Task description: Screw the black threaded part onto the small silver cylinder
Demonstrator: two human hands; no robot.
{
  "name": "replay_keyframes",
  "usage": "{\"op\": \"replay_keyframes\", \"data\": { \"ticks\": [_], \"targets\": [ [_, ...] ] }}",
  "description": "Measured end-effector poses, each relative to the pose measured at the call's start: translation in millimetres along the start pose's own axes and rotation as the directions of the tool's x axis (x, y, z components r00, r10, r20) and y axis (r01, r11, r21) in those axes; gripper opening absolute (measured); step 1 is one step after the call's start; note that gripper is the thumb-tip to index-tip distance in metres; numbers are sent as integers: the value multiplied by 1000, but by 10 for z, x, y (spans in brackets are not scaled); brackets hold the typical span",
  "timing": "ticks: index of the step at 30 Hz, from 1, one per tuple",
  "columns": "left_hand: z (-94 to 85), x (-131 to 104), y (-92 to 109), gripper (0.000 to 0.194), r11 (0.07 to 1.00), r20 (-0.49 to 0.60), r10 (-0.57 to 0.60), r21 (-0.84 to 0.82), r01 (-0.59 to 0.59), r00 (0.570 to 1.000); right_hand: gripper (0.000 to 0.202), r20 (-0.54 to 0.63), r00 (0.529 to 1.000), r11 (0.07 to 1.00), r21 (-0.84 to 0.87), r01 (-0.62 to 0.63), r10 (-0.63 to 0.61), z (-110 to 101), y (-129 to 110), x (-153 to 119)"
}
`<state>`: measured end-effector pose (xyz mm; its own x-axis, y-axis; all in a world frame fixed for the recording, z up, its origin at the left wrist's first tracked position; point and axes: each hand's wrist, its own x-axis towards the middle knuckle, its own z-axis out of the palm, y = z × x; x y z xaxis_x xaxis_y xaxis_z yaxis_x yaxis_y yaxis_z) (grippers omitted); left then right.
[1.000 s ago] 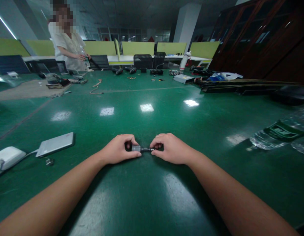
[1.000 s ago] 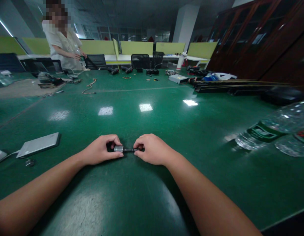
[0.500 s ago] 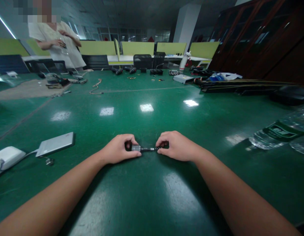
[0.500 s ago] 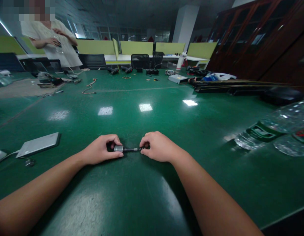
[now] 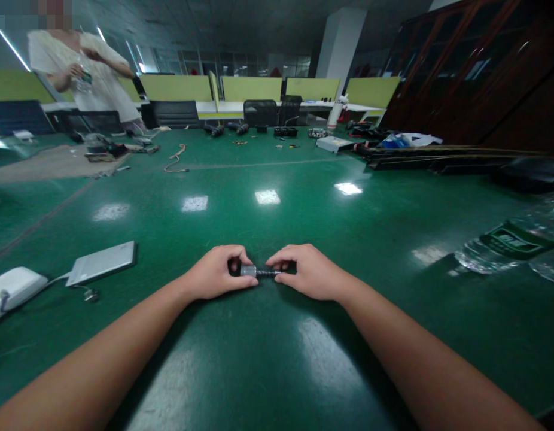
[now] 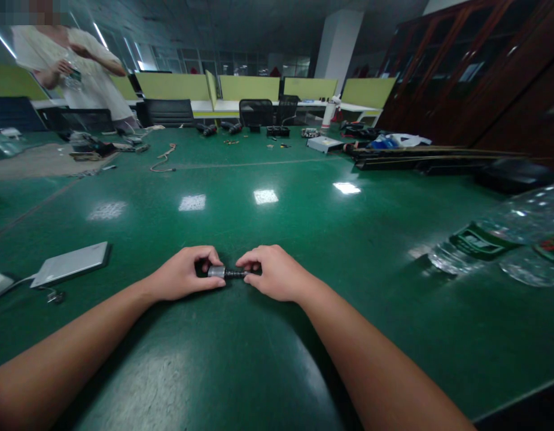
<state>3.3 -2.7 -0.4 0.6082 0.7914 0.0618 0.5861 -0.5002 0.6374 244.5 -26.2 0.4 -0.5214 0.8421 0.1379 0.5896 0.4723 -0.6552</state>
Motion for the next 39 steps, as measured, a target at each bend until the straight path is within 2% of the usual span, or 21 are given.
{"op": "replay_keyframes", "data": {
  "ticks": [1,4,7,13,19,24,32,39],
  "targets": [
    [3,1,-5,32,1000,2,-1,-2,1,1000,35,-17,1000,999,41,12,-11,32,-9,8],
    [9,1,-18,32,1000,3,1,-12,-1,1000,40,-71,997,997,65,40,-35,71,-31,21],
    [11,2,-17,31,1000,-2,6,-6,-6,1000,34,-82,995,998,13,57,-56,47,-48,22],
    [14,10,3,33,997,-5,40,60,-40,999,24,-20,998,994,-95,49,-51,66,-80,38],
    [0,4,26,36,993,22,70,92,-72,997,19,-15,998,993,-103,52,-54,125,-81,57],
    [-8,9,26,28,995,34,72,71,-75,997,16,-9,998,992,-108,62,-64,119,-83,59],
    [11,16,19,29,997,7,41,57,-42,999,14,-52,994,991,-102,88,-93,178,-83,82],
    [12,17,11,29,995,14,64,79,-65,998,12,-65,992,989,-103,104,-111,197,-82,92]
  ]
}}
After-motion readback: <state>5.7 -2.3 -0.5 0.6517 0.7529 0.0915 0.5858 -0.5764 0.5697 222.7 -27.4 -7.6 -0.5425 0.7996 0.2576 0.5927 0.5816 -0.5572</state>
